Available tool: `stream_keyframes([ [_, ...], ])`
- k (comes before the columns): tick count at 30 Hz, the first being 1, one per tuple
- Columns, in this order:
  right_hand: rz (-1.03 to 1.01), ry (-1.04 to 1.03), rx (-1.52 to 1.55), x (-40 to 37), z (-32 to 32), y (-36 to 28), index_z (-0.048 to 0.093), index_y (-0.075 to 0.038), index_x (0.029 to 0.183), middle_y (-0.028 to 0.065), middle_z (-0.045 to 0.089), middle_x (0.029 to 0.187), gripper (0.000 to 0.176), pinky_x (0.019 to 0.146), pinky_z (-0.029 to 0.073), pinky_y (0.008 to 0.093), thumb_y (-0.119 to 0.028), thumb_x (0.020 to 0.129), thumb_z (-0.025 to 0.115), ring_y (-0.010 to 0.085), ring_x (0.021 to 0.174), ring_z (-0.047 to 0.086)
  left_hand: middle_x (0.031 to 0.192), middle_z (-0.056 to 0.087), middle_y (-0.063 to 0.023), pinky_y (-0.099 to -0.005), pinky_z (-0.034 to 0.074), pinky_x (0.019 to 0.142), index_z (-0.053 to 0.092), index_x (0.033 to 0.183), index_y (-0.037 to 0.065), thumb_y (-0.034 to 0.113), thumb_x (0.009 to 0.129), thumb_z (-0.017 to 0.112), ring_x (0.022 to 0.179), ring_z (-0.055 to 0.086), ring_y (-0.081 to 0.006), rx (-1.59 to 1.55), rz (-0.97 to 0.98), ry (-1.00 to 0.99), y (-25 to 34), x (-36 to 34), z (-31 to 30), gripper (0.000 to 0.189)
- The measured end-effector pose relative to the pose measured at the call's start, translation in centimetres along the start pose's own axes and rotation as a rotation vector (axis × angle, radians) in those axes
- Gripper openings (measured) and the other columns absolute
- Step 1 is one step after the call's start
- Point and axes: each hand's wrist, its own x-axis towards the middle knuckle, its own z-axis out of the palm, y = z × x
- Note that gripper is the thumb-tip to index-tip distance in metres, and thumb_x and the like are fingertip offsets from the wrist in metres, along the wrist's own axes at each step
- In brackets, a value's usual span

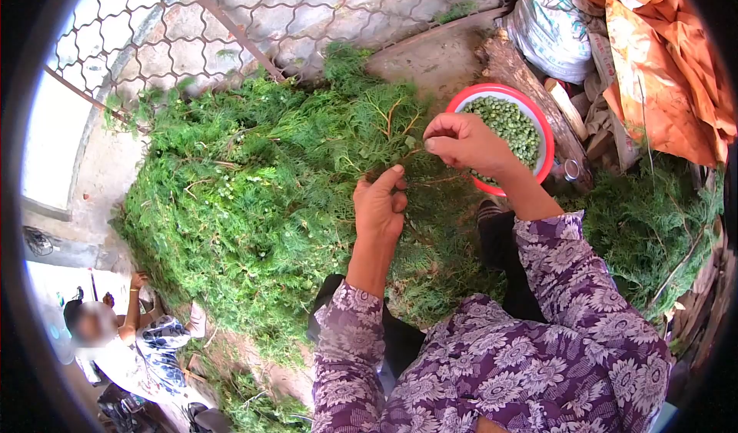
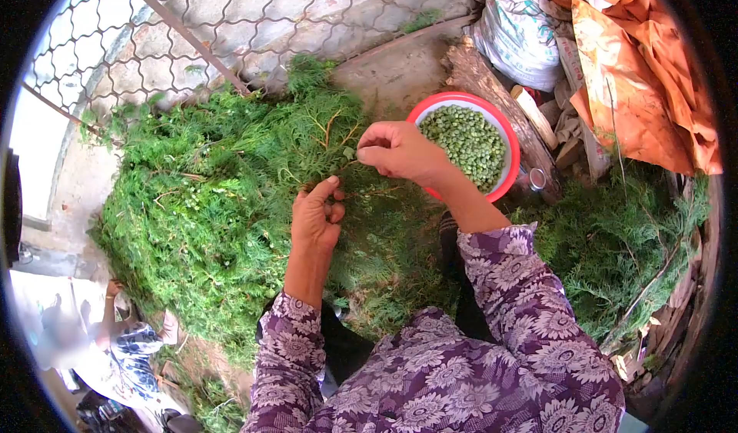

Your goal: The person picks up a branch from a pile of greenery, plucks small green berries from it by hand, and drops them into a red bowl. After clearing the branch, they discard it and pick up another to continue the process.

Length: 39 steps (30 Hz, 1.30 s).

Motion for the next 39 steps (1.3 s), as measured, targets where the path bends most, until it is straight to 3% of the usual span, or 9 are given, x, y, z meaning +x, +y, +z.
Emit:
stream_keyframes([
  [2,-0.235,0.139,-0.389,0.9,0.4,1.4,0.057,-0.001,0.083,0.0007,0.054,0.069,0.019,0.053,0.040,0.0219,-0.017,0.075,0.065,0.0076,0.061,0.049,0.078,0.055,-0.0027,-0.0194,0.028,0.036,0.045,0.095,0.007,0.001,0.071,0.066,0.058,0.049,-0.0098,0.006,-0.003,-0.011,-0.1,-0.1,0.2,0.032],
  [5,-0.168,0.228,-0.508,0.8,1.0,1.4,0.058,-0.001,0.080,0.0014,0.056,0.070,0.025,0.059,0.041,0.0244,-0.019,0.069,0.070,0.0088,0.066,0.050,0.078,0.055,-0.0039,-0.0195,0.029,0.036,0.046,0.095,0.006,0.003,0.074,0.063,0.058,0.049,-0.0109,-0.010,-0.026,-0.046,0.1,-0.3,0.4,0.027],
  [15,-0.150,0.202,-0.553,1.3,0.5,2.1,0.058,0.000,0.077,0.0017,0.055,0.068,0.026,0.058,0.041,0.0242,-0.019,0.067,0.071,0.0086,0.065,0.050,0.077,0.056,-0.0053,-0.0193,0.029,0.035,0.051,0.094,0.008,0.010,0.080,0.059,0.056,0.050,-0.0134,0.008,-0.051,-0.081,-0.3,-0.4,-0.1,0.016],
  [24,0.128,0.118,-0.040,0.6,-0.8,-0.2,0.056,-0.003,0.070,-0.0006,0.046,0.057,0.019,0.040,0.029,0.0201,-0.021,0.077,0.055,0.0060,0.045,0.038,0.077,0.056,-0.0066,-0.0192,0.027,0.036,0.049,0.093,0.009,0.011,0.081,0.059,0.054,0.048,-0.0136,-0.031,-0.116,-0.073,0.3,-0.5,-0.1,0.016],
  [26,0.103,-0.174,0.613,1.2,-4.2,0.3,0.055,-0.006,0.071,-0.0007,0.046,0.059,0.016,0.042,0.031,0.0205,-0.021,0.076,0.055,0.0074,0.046,0.040,0.077,0.055,-0.0066,-0.0191,0.027,0.036,0.049,0.094,0.009,0.011,0.081,0.058,0.054,0.047,-0.0135,-0.046,-0.124,-0.067,0.3,-0.3,-0.5,0.016],
  [29,-0.014,0.156,0.685,1.1,-5.3,-0.1,0.055,-0.004,0.076,0.0006,0.046,0.060,0.014,0.042,0.029,0.0212,-0.018,0.076,0.054,0.0076,0.049,0.040,0.077,0.055,-0.0071,-0.0195,0.028,0.036,0.049,0.093,0.008,0.009,0.082,0.056,0.055,0.047,-0.0137,-0.068,-0.134,-0.083,0.3,-0.2,-0.8,0.014],
  [31,-0.077,0.196,0.602,1.1,-6.8,-0.1,0.056,-0.003,0.083,0.0020,0.050,0.063,0.016,0.044,0.032,0.0215,-0.017,0.075,0.055,0.0081,0.052,0.042,0.077,0.055,-0.0077,-0.0198,0.030,0.037,0.049,0.092,0.008,0.008,0.082,0.055,0.056,0.047,-0.0141,-0.079,-0.138,-0.103,0.2,-0.2,-0.8,0.012],
  [34,-0.196,0.712,-0.297,2.3,-10.0,2.4,0.055,0.001,0.106,0.0089,0.060,0.087,0.040,0.059,0.044,0.0252,-0.017,0.072,0.059,0.0163,0.064,0.054,0.077,0.055,-0.0060,-0.0192,0.027,0.037,0.051,0.094,0.008,0.011,0.082,0.056,0.057,0.047,-0.0136,-0.083,-0.147,-0.102,0.2,-0.1,-0.8,0.013],
  [39,-0.276,0.853,-0.976,1.3,-11.0,3.0,0.058,0.002,0.100,0.0086,0.061,0.083,0.033,0.061,0.044,0.0255,-0.014,0.072,0.057,0.0146,0.068,0.055,0.078,0.055,-0.0055,-0.0199,0.028,0.037,0.051,0.093,0.005,0.009,0.081,0.058,0.058,0.047,-0.0142,-0.055,-0.143,-0.099,0.0,0.5,-1.2,0.014],
])
